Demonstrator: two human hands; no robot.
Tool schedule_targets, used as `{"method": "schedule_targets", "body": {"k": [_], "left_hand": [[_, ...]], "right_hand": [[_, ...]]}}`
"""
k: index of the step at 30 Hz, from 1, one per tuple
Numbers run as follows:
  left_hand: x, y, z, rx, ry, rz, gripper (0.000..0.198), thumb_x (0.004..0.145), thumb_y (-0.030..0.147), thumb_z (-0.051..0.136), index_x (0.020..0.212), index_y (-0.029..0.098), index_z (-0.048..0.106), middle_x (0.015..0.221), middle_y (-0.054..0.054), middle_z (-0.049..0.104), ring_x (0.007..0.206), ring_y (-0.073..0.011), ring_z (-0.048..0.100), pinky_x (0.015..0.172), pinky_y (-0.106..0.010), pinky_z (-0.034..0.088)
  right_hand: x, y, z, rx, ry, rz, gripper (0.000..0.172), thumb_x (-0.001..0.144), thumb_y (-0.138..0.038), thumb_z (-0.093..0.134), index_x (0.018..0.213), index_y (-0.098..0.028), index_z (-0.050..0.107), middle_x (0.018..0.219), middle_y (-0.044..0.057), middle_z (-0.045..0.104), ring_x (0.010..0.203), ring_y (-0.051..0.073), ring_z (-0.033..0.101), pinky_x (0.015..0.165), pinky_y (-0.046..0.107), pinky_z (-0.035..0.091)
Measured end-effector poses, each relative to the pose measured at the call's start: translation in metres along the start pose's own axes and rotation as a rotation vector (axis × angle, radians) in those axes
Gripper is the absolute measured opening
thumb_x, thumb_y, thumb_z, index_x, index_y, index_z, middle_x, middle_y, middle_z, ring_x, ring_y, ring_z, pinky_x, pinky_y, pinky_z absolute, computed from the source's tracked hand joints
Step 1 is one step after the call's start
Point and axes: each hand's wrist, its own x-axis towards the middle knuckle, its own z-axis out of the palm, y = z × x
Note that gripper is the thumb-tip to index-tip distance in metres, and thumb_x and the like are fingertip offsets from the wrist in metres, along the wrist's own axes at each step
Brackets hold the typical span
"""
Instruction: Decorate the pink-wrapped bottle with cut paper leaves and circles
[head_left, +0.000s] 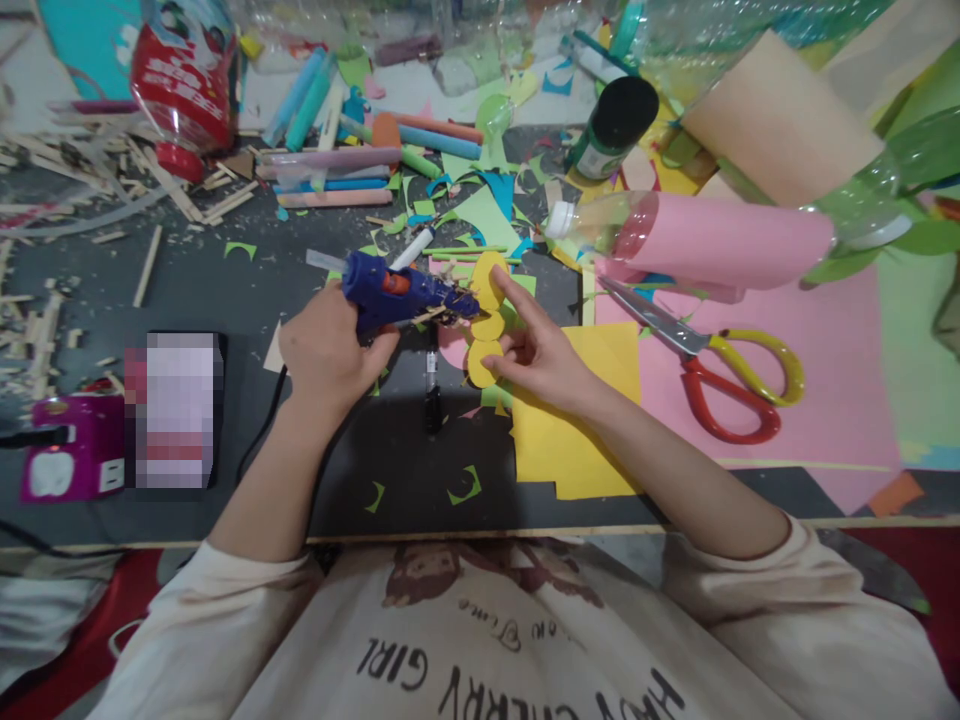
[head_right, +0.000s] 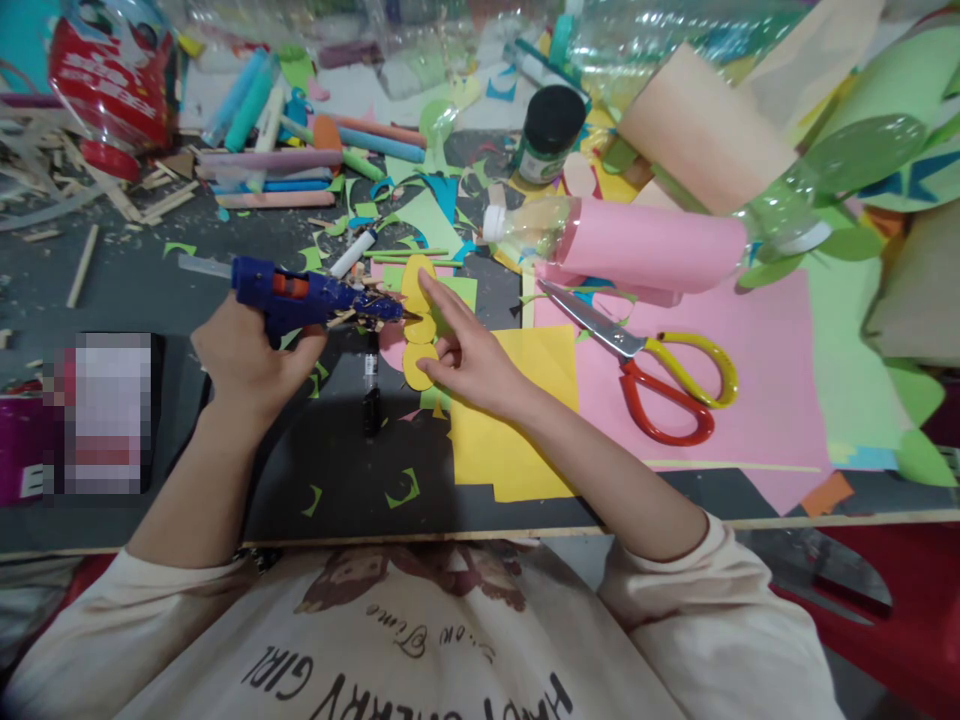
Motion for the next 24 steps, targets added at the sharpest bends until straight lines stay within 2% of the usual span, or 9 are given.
{"method": "schedule_targets", "body": {"k": [4,11,19,24], "left_hand": [[0.0,0.006,-0.003,0.003,-0.052,-0.002,0.041,0.067,0.038,0.061,0.104,0.019,0.057,0.102,-0.013,0.063,0.106,-0.0347,0.062,0.082,-0.041,0.048],[0.0,0.014,-0.008,0.079,-0.047,0.028,0.03,0.07,0.043,0.059,0.089,0.019,0.061,0.092,-0.011,0.065,0.093,-0.0331,0.065,0.074,-0.039,0.048],[-0.002,0.006,-0.01,0.041,-0.025,0.072,0.027,0.072,0.04,0.06,0.091,0.02,0.061,0.092,-0.011,0.064,0.089,-0.0309,0.065,0.07,-0.038,0.047],[-0.003,0.0,-0.007,0.009,0.041,0.11,0.023,0.07,0.04,0.064,0.085,0.023,0.061,0.084,-0.009,0.063,0.084,-0.0292,0.065,0.067,-0.037,0.046]], "right_hand": [[0.0,-0.002,0.0,-0.001,-0.002,0.01,0.081,0.085,-0.049,0.062,0.153,-0.045,0.016,0.164,0.003,0.015,0.074,0.012,0.06,0.065,0.034,0.059],[0.0,-0.003,-0.001,-0.003,-0.009,0.026,0.082,0.086,-0.053,0.06,0.153,-0.046,0.013,0.164,0.003,0.014,0.079,0.014,0.06,0.063,0.032,0.057],[0.001,-0.004,-0.002,0.005,-0.012,0.018,0.083,0.086,-0.058,0.058,0.154,-0.043,0.013,0.165,0.003,0.012,0.075,0.011,0.055,0.06,0.027,0.054],[0.001,-0.004,-0.002,0.023,0.003,0.024,0.083,0.085,-0.054,0.061,0.154,-0.043,0.016,0.165,0.002,0.013,0.072,0.01,0.054,0.061,0.028,0.055]]}}
